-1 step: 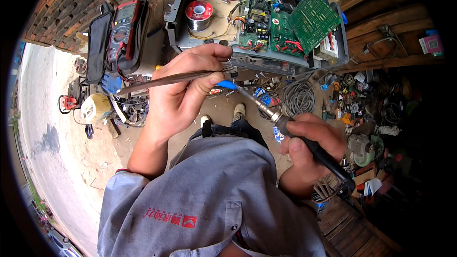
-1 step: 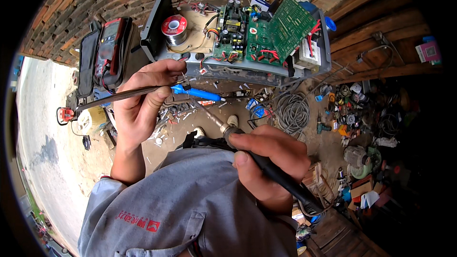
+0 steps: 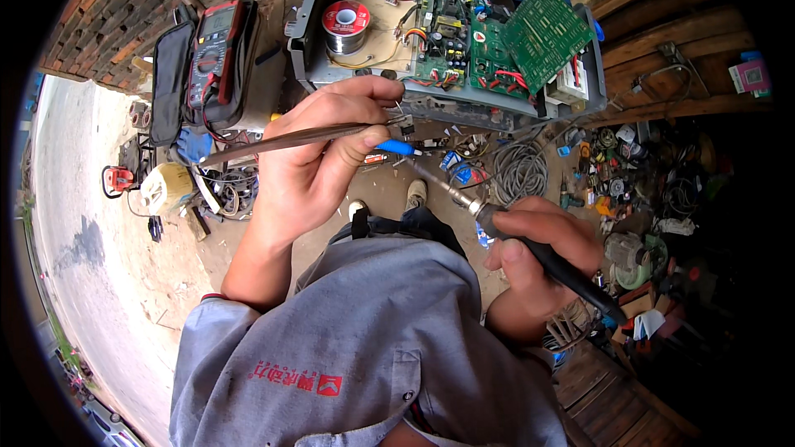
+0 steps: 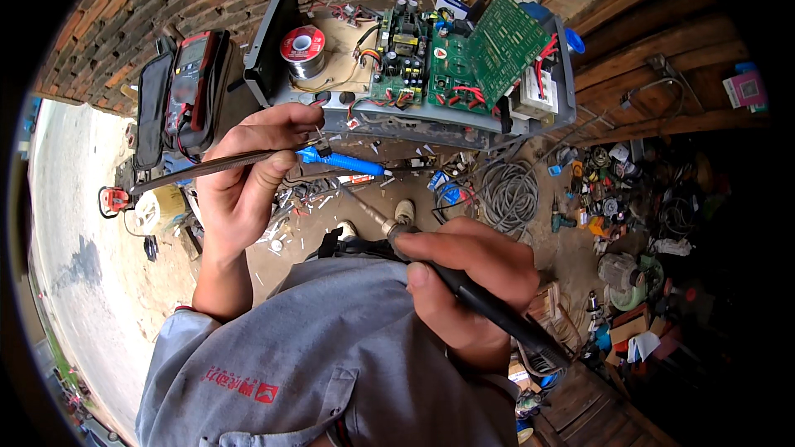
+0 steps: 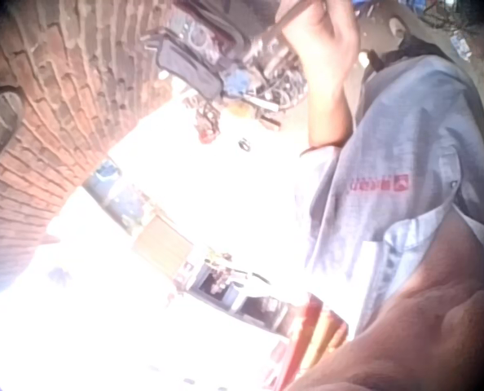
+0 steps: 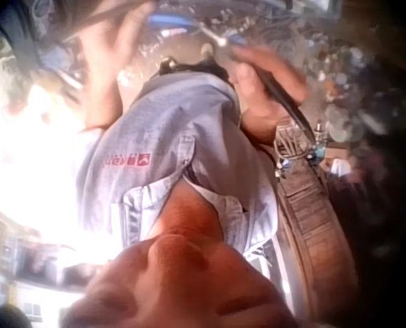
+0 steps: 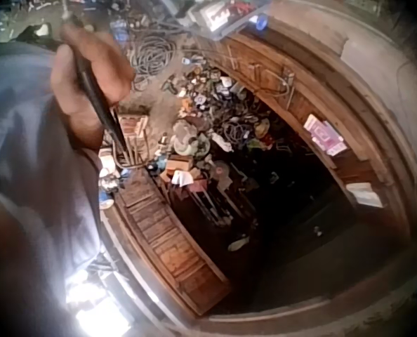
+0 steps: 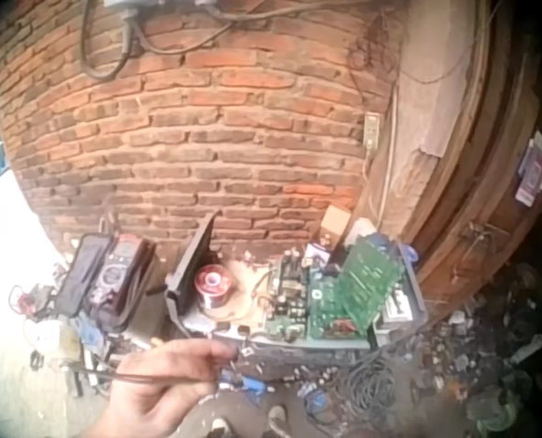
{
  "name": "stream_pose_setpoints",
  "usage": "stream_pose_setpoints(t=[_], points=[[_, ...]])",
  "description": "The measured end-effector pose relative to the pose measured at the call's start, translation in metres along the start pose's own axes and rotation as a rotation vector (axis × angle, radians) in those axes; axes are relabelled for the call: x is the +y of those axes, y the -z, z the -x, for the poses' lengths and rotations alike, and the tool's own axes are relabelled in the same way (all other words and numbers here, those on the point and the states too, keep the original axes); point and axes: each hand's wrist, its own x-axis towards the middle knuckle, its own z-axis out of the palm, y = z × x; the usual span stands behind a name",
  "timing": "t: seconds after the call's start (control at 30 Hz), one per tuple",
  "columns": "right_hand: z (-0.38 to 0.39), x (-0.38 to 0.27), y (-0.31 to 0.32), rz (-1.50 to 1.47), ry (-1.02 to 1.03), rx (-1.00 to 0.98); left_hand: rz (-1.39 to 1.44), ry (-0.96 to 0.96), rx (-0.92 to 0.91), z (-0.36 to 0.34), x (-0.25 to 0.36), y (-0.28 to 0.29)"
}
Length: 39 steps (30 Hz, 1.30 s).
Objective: The person uses a soldering iron and tweezers to work on small electronic components and a circuit board. They heat and manipulate wires and connectors, occasionally picking up and inspecting parts from a cluttered workbench.
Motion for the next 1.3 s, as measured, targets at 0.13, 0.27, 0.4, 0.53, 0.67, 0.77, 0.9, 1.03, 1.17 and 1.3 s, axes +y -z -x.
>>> stream_pose_setpoints(t=[0.13,0.27,0.4,0.53,0.67,0.77,0.9,1.03,1.17,1.3], points=[[-0.002,0.001,0.006,-0.013,0.035,-0.051,0.001,-0.009,0.021,-0.001,-0.003,0.000],[0.002,0.006,0.005,-0.032,0.140,0.006,0.048,0.059,0.049,0.000,-0.003,0.000],[0.005,0.005,0.006,-0.018,0.099,-0.004,0.041,0.085,0.025,0.000,-0.002,0.000],[0.009,0.003,0.002,0.000,0.015,0.033,0.020,0.091,-0.016,0.000,0.000,0.000],[0.008,0.007,-0.004,0.020,0.036,0.070,0.023,0.091,-0.023,-0.001,0.001,-0.001],[0.008,0.010,-0.007,0.007,0.056,0.095,0.035,0.091,-0.030,-0.001,0.002,-0.001],[0.007,0.013,-0.008,0.015,0.075,0.117,0.042,0.098,-0.025,-0.001,0.002,-0.002],[0.007,0.014,-0.009,0.024,0.083,0.133,0.045,0.109,-0.022,-0.001,0.002,-0.002],[0.007,0.014,-0.009,0.017,0.088,0.136,0.054,0.116,-0.017,0.000,0.003,-0.002],[0.006,0.013,-0.009,0.028,0.077,0.143,0.052,0.102,-0.018,-0.001,0.002,-0.002]])
